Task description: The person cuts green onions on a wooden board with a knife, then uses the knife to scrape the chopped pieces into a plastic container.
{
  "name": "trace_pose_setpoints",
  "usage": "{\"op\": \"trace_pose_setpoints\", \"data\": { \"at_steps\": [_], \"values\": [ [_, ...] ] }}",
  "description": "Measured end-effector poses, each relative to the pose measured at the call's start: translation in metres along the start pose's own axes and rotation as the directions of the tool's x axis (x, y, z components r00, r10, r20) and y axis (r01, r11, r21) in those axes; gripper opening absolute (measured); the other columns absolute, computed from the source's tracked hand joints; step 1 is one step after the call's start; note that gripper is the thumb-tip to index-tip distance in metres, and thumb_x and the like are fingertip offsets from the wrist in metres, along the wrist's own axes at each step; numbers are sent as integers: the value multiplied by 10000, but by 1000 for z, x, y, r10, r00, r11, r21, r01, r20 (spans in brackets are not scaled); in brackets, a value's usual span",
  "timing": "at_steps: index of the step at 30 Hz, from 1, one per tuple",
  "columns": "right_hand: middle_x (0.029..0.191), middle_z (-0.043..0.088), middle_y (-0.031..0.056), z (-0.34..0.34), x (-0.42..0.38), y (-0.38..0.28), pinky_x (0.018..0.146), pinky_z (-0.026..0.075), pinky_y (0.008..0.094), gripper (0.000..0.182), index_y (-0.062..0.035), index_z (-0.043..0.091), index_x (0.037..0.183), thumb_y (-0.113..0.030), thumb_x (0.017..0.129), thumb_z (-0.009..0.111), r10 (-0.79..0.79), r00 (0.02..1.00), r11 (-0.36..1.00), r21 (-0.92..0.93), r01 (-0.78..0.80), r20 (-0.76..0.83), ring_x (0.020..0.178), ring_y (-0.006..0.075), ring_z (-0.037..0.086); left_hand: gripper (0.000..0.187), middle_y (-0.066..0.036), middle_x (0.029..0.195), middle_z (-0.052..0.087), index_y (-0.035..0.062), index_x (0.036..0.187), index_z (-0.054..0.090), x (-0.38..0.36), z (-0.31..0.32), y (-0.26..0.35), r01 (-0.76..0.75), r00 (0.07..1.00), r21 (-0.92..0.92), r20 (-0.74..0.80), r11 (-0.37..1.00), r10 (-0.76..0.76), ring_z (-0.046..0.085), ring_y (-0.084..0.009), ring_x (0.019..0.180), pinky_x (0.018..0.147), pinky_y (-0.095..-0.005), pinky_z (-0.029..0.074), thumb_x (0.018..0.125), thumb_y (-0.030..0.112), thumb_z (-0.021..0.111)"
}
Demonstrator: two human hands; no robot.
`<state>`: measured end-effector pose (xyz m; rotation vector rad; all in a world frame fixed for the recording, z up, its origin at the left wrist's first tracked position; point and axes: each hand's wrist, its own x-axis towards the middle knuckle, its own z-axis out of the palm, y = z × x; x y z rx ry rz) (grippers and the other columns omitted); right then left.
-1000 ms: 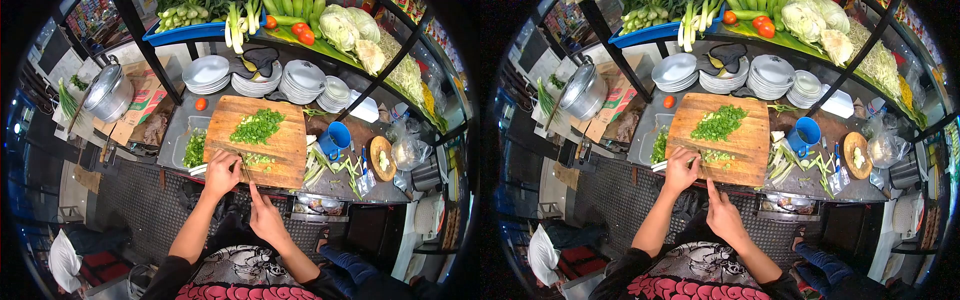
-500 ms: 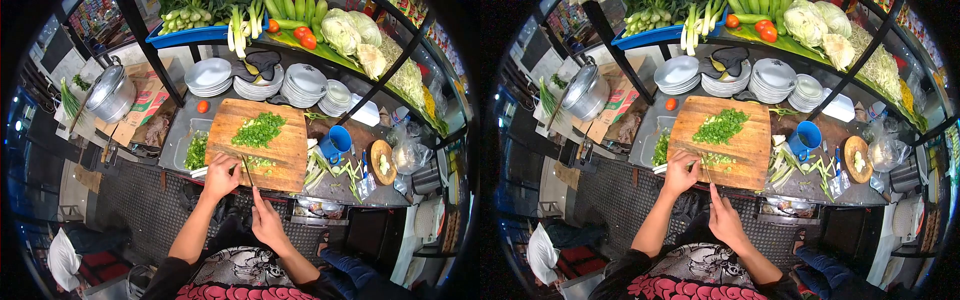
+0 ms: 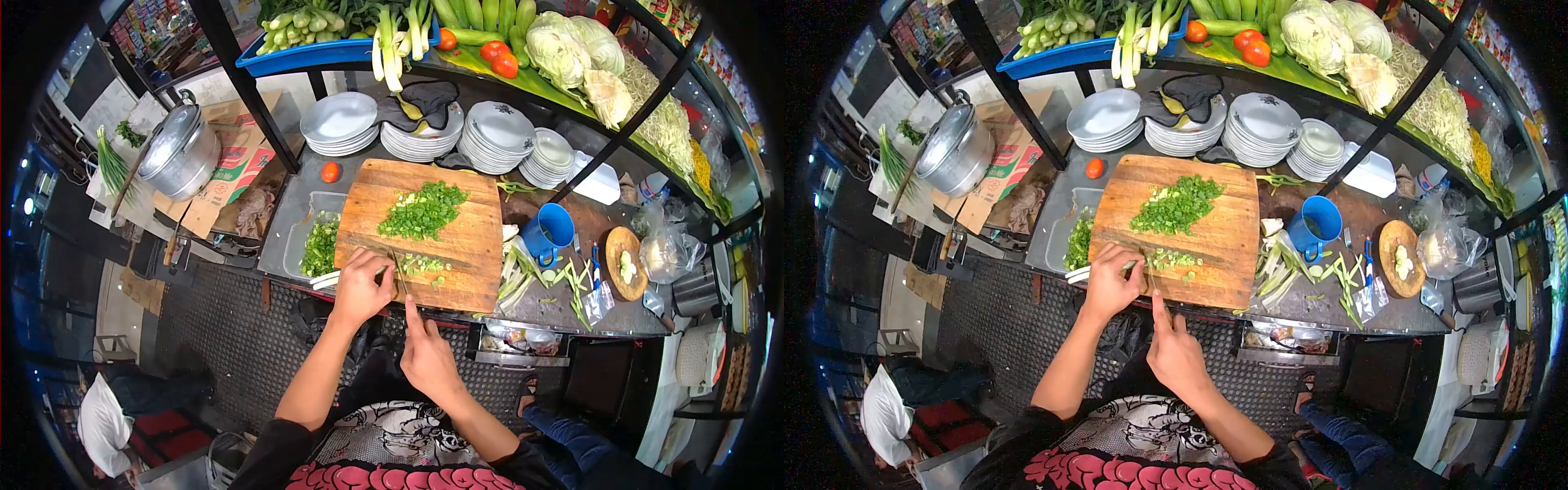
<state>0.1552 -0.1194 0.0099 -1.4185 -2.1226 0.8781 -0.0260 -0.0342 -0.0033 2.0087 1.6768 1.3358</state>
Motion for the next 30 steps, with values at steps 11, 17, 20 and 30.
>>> {"op": "trace_pose_setpoints", "data": {
  "at_steps": [11,17,20,30],
  "values": [
    [913,600,234,-39,-51,0,744,536,499,716,-115,343,1655,-29,985,579,93,990,984,139,-108,109,763,435,641,84,-151,890,735,-7,892,756,1,-3,2,12,1000,8,1,1000,-12,679,-364,886,829,-429,562,808,-2,757],
    [936,588,235,-22,-32,5,745,528,509,691,-118,334,1657,-36,1009,559,44,999,977,210,-45,9,789,444,627,105,-149,877,734,-4,896,758,0,-2,1,9,1000,13,-1,1000,-9,681,-360,871,816,-428,568,790,-2,756],
    [945,578,237,-9,-19,7,754,520,501,692,-98,331,1656,-15,1006,553,14,1000,977,215,-13,-7,808,443,615,106,-149,872,731,-5,890,757,0,-2,0,-1,1000,8,-12,1000,1,681,-359,867,814,-428,567,783,-4,754],
    [999,604,272,4,-15,8,647,595,534,792,-100,265,1673,-43,950,583,5,1000,1000,16,-5,9,707,483,661,96,-146,868,730,-5,868,751,0,-1,1,16,1000,10,-12,1000,-16,680,-361,868,818,-425,565,774,-21,750]
  ]
}}
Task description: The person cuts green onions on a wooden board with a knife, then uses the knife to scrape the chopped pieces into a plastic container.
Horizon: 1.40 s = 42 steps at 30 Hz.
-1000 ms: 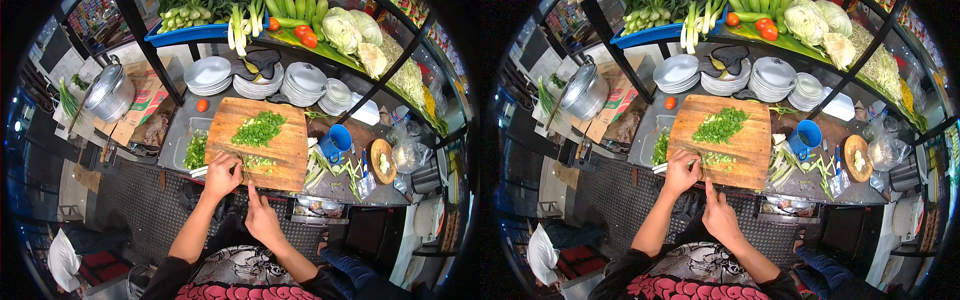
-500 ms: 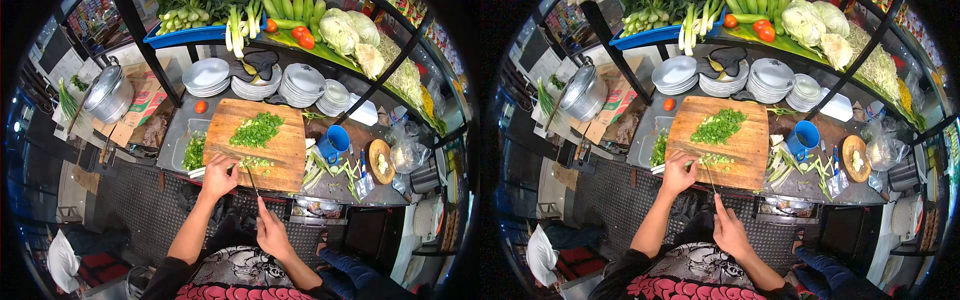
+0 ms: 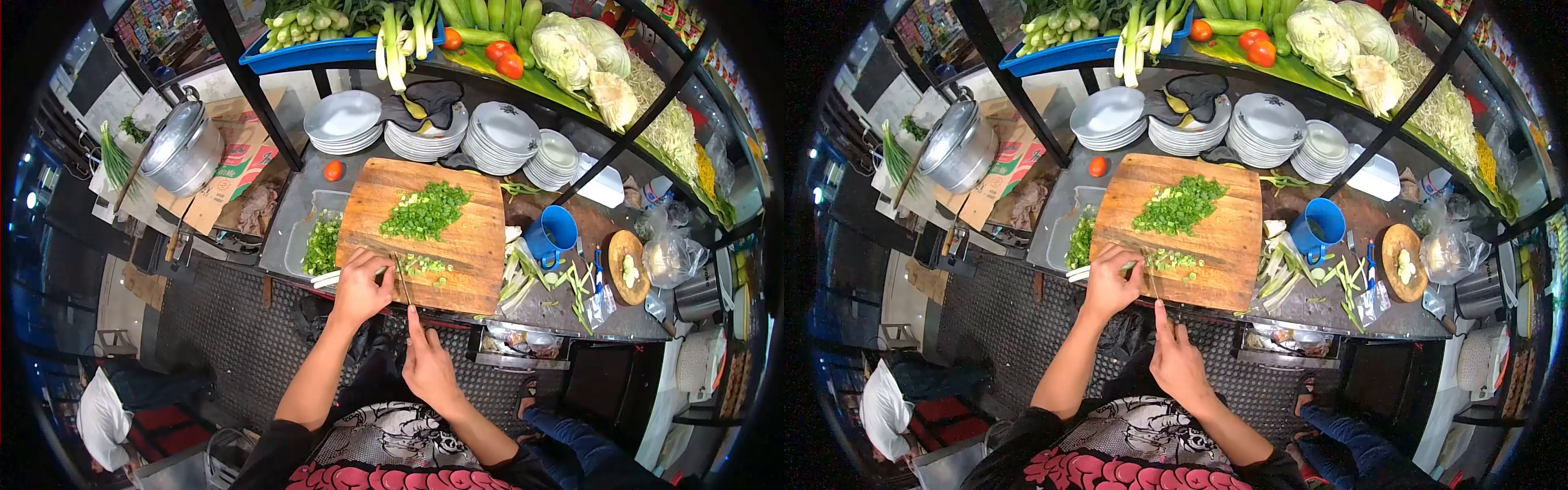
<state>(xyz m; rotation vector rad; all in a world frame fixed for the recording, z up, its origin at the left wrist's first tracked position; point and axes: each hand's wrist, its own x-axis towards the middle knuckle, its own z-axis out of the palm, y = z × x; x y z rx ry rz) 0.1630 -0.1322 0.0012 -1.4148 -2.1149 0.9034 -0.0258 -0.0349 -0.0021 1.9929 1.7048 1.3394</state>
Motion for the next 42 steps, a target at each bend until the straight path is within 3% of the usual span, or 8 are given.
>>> {"op": "trace_pose_setpoints", "data": {
  "at_steps": [6,9,15,19,31,37,42],
  "values": [
    [970,626,271,-13,15,-9,662,610,521,779,-27,286,1647,-15,927,585,-29,999,998,-60,30,18,730,491,678,94,-147,876,737,-9,869,751,1,-2,3,20,1000,11,15,1000,-21,685,-360,873,818,-425,565,776,-27,751],
    [960,620,272,-15,-2,-7,680,604,532,761,-62,295,1651,-22,948,581,-74,997,997,-17,74,-27,752,490,674,92,-146,883,739,-11,872,752,1,-1,-1,-17,1000,-12,2,1000,17,687,-361,876,819,-424,566,781,-23,757],
    [925,587,258,-22,-34,10,700,553,564,714,-139,297,1667,-61,1008,561,36,998,984,171,-43,47,733,490,636,95,-149,895,740,-9,885,752,1,-3,1,2,1000,-1,24,1000,-2,686,-359,890,832,-425,563,791,-20,753],
    [910,555,225,-9,-15,15,741,519,493,701,-107,324,1662,-21,1007,558,-35,999,980,193,40,-31,783,433,603,87,-147,894,737,-7,875,745,1,-2,1,-9,1000,-4,19,1000,10,683,-360,896,835,-425,562,790,-22,751],
    [947,563,228,-12,-3,20,767,524,513,695,-109,336,1657,-32,1003,558,-43,999,990,137,39,25,812,454,607,87,-147,882,735,-13,875,745,0,0,1,4,1000,3,1,1000,-4,684,-358,877,821,-422,559,789,-26,752],
    [978,587,248,-14,-2,16,717,571,558,732,-170,308,1665,-66,991,574,-51,998,995,93,48,24,763,494,641,104,-155,890,743,-21,902,755,0,0,0,3,1000,6,4,1000,-3,692,-356,859,803,-412,553,799,-37,755],
    [969,596,260,-25,7,1,784,537,539,707,-128,324,1658,-36,995,551,33,995,997,72,-40,93,834,484,631,107,-153,902,748,-18,908,756,0,1,-2,15,1000,-6,12,1000,-15,695,-352,866,811,-410,556,804,-43,752]
  ]
}}
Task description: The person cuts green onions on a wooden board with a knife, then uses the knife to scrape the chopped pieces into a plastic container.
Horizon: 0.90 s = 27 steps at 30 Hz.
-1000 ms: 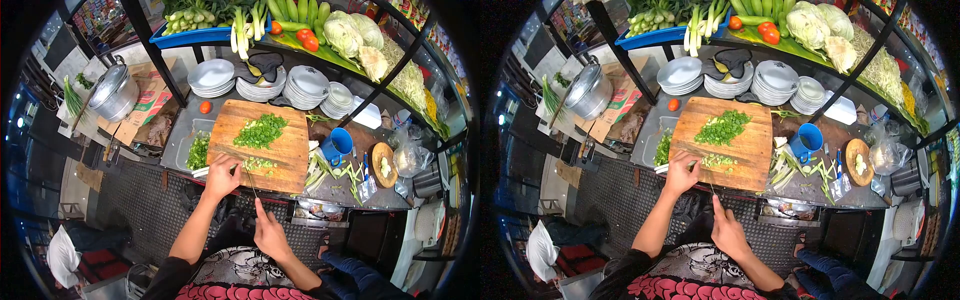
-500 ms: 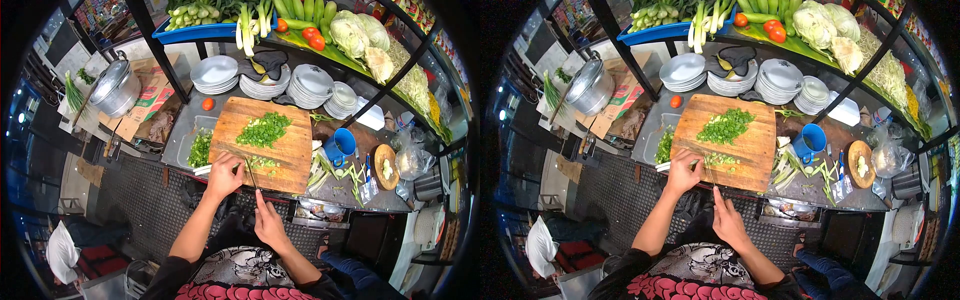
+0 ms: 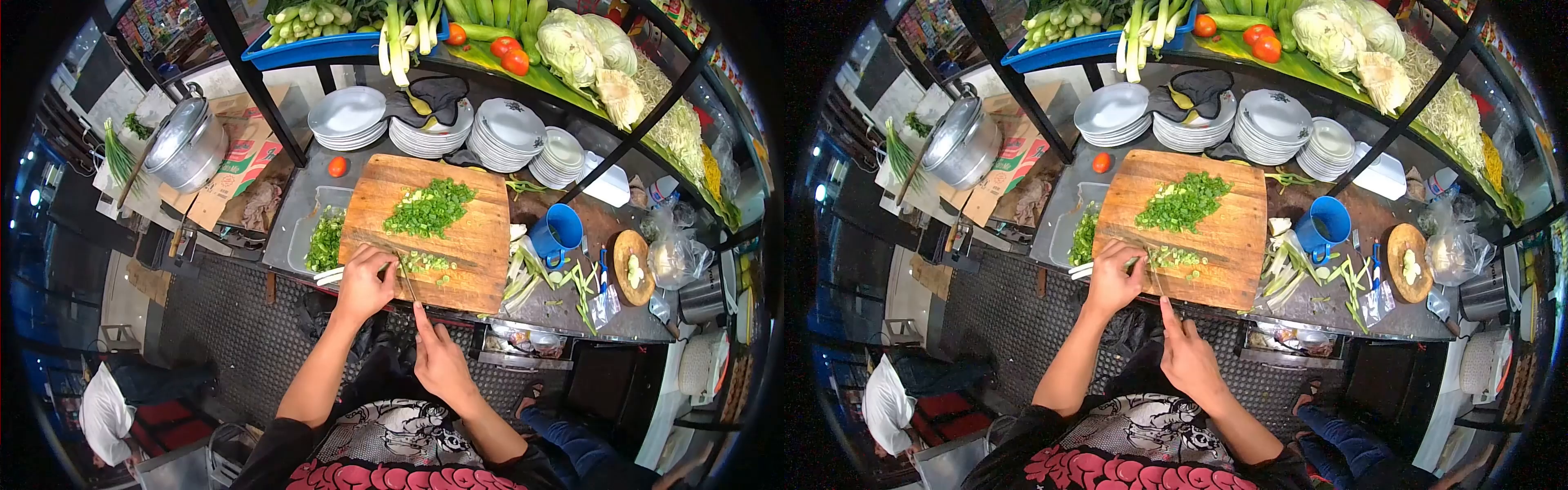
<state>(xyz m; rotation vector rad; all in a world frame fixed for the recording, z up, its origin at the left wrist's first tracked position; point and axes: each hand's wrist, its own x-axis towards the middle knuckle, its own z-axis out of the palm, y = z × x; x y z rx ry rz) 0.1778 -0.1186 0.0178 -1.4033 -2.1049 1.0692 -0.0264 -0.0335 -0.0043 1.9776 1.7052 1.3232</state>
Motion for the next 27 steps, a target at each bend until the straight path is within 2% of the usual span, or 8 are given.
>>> {"op": "trace_pose_setpoints", "data": {
  "at_steps": [4,7,10,13,14,17,22,27],
  "values": [
    [940,615,284,3,6,1,698,575,566,735,-128,305,1660,-64,981,577,-64,997,995,-74,60,-50,737,506,660,83,-151,885,730,-23,890,743,0,0,2,-4,1000,12,4,1000,4,681,-358,878,824,-432,562,808,-35,745],
    [986,622,281,-5,-4,-4,791,538,558,719,-143,320,1661,-37,988,552,16,1000,999,-44,-16,-1,832,499,642,90,-151,897,738,-17,905,750,1,-2,3,-6,1000,16,5,1000,6,687,-357,881,826,-427,559,816,-35,752],
    [961,622,246,-21,-26,-6,777,544,513,699,-149,353,1654,-34,996,560,31,999,999,-9,-31,15,804,458,648,100,-152,909,746,-12,920,757,1,-2,2,-4,1000,10,-2,1000,4,693,-355,888,825,-423,558,822,-36,757],
    [928,611,208,-36,-40,5,757,536,464,667,-149,398,1638,-31,1005,570,64,996,991,113,-71,63,766,408,637,93,-149,901,733,-14,914,749,2,0,1,1,1000,7,-4,1000,-1,681,-357,901,827,-435,557,823,-31,748],
    [922,601,186,-36,-41,6,747,525,432,641,-139,425,1624,-27,1010,573,98,994,987,126,-104,54,754,369,622,90,-146,901,734,-9,913,751,1,1,-1,-1,1000,3,-6,1000,1,680,-355,900,830,-437,552,825,-28,747],
    [902,577,201,-22,-33,15,727,522,488,660,-213,395,1642,-67,1023,571,-19,996,990,136,30,-82,755,428,626,87,-127,915,756,6,921,767,1,-3,-3,-28,999,50,27,998,27,686,-334,904,865,-422,526,834,-3,765],
    [932,588,201,-12,-17,22,742,539,521,653,-238,390,1640,-93,1029,569,-25,999,995,96,28,-28,791,440,642,76,-78,907,772,52,910,793,4,-22,-8,-44,998,162,55,986,35,665,-283,913,905,-391,449,835,37,790],
    [916,592,203,-15,-1,13,732,541,524,646,-247,417,1626,-90,1021,580,-46,998,995,82,49,-34,778,444,644,80,-76,892,763,49,912,791,5,-33,-8,-45,997,188,69,981,33,665,-283,913,891,-396,458,834,31,786]
  ]
}}
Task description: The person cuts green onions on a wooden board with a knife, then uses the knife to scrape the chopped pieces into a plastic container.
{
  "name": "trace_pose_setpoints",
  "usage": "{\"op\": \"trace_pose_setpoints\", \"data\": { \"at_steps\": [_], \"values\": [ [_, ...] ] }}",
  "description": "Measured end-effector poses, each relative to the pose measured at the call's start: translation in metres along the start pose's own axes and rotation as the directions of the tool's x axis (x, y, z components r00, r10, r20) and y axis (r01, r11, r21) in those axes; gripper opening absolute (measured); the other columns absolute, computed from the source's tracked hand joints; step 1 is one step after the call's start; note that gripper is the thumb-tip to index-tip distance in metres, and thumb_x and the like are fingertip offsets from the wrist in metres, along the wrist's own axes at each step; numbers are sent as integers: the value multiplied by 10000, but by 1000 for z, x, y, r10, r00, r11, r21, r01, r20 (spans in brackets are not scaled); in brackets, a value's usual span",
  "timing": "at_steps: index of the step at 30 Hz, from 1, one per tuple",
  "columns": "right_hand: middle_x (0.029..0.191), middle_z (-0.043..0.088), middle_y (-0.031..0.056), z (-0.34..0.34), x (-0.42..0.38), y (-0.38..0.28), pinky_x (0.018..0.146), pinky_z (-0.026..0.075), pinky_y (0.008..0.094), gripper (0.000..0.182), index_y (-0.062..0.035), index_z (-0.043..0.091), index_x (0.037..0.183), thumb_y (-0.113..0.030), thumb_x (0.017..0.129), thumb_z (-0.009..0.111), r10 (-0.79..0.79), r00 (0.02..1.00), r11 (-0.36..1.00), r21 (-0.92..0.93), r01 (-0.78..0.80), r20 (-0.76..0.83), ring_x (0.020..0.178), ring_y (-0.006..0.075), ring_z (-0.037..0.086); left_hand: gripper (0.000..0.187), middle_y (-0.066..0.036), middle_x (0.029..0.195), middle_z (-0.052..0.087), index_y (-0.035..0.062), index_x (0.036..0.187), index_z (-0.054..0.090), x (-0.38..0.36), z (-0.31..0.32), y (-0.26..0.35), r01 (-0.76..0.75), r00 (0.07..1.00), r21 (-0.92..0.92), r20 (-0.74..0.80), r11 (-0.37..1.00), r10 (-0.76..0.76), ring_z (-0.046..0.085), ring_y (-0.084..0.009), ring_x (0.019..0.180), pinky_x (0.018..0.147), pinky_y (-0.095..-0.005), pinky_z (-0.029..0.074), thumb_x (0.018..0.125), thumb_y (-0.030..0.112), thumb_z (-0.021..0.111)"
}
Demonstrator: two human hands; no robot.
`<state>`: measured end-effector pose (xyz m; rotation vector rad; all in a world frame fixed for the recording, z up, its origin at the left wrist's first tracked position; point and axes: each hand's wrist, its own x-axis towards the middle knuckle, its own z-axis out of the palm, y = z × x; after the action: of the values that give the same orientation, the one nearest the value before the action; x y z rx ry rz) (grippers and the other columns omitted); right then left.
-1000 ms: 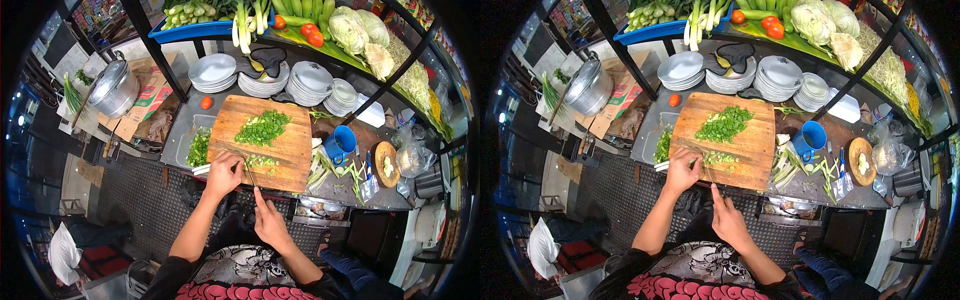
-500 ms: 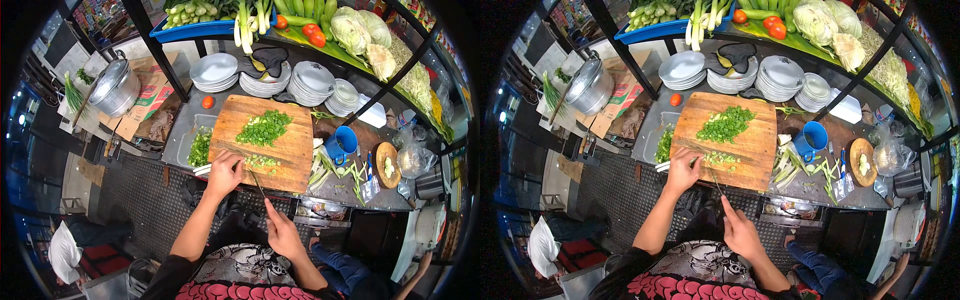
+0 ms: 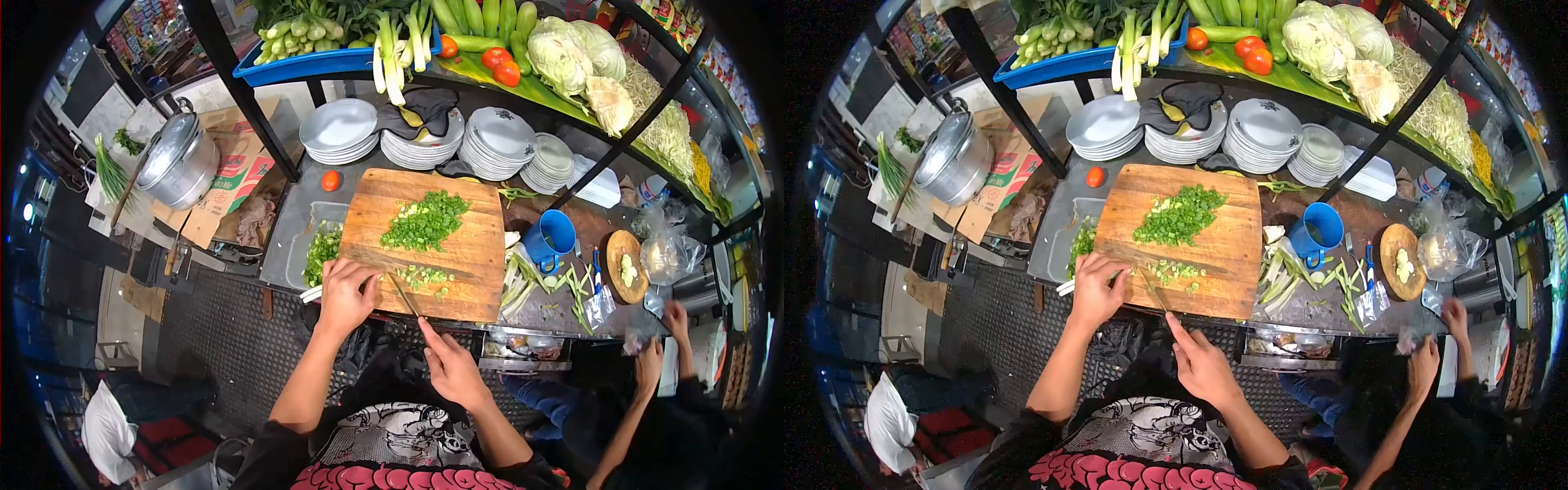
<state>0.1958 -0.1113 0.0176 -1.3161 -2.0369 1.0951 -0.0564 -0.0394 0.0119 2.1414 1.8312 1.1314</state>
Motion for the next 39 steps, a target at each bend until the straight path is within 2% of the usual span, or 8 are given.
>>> {"op": "trace_pose_setpoints", "data": {
  "at_steps": [2,3,7,13,20,27,34,39],
  "values": [
    [894,587,202,-5,5,-1,744,539,526,640,-240,429,1620,-90,1018,586,32,999,999,1,-32,40,780,442,646,79,-78,891,760,45,914,790,1,-2,-4,-6,1000,-36,1,999,6,664,-285,901,871,-402,467,837,26,781],
    [927,633,160,-7,6,-1,769,526,394,613,-173,447,1616,-40,1033,581,63,997,998,-7,-63,37,763,300,616,78,-79,890,759,42,914,789,0,-1,-7,-7,1000,-68,-4,998,7,664,-286,894,859,-405,471,839,23,778],
    [965,696,71,1,18,7,721,550,311,610,-174,394,1651,-61,1073,552,61,998,953,297,-59,3,730,125,599,118,-80,965,748,48,954,789,-5,2,-13,-127,991,-142,15,982,131,662,-293,906,845,-411,532,846,12,758],
    [915,662,43,8,31,-7,522,477,226,614,-218,348,1676,-86,1099,510,319,930,782,504,-367,181,561,51,497,307,-70,1010,667,78,1069,801,2,-1,-18,-253,943,-194,170,948,286,648,-286,973,852,-406,572,788,-16,724],
    [876,646,8,5,10,-8,571,469,234,642,-173,379,1663,-47,1057,550,367,930,714,643,-276,-9,616,58,519,230,-86,1008,710,60,1052,804,10,4,-21,-229,950,-223,161,948,267,664,-292,938,835,-395,565,840,0,737],
    [825,612,49,-66,4,-4,666,469,285,339,12,678,1186,24,848,708,220,940,969,172,-179,-259,729,134,594,45,-104,916,736,13,907,744,11,6,-21,-159,982,-307,53,938,184,671,-307,866,811,-406,562,864,18,755],
    [908,645,127,-107,31,-1,826,472,417,384,-61,731,1178,-51,797,779,-87,989,934,-354,41,-116,903,325,628,61,-97,907,746,12,892,752,10,4,-20,-106,993,-256,16,961,113,679,-303,854,796,-400,556,840,-9,773],
    [1013,639,74,-113,59,21,866,441,428,411,-151,799,1196,-65,794,787,-165,986,867,-471,162,35,990,298,611,88,-100,919,756,10,900,767,4,2,-17,-23,1000,-198,-22,980,19,683,-303,862,802,-393,560,821,-26,782]
  ]
}}
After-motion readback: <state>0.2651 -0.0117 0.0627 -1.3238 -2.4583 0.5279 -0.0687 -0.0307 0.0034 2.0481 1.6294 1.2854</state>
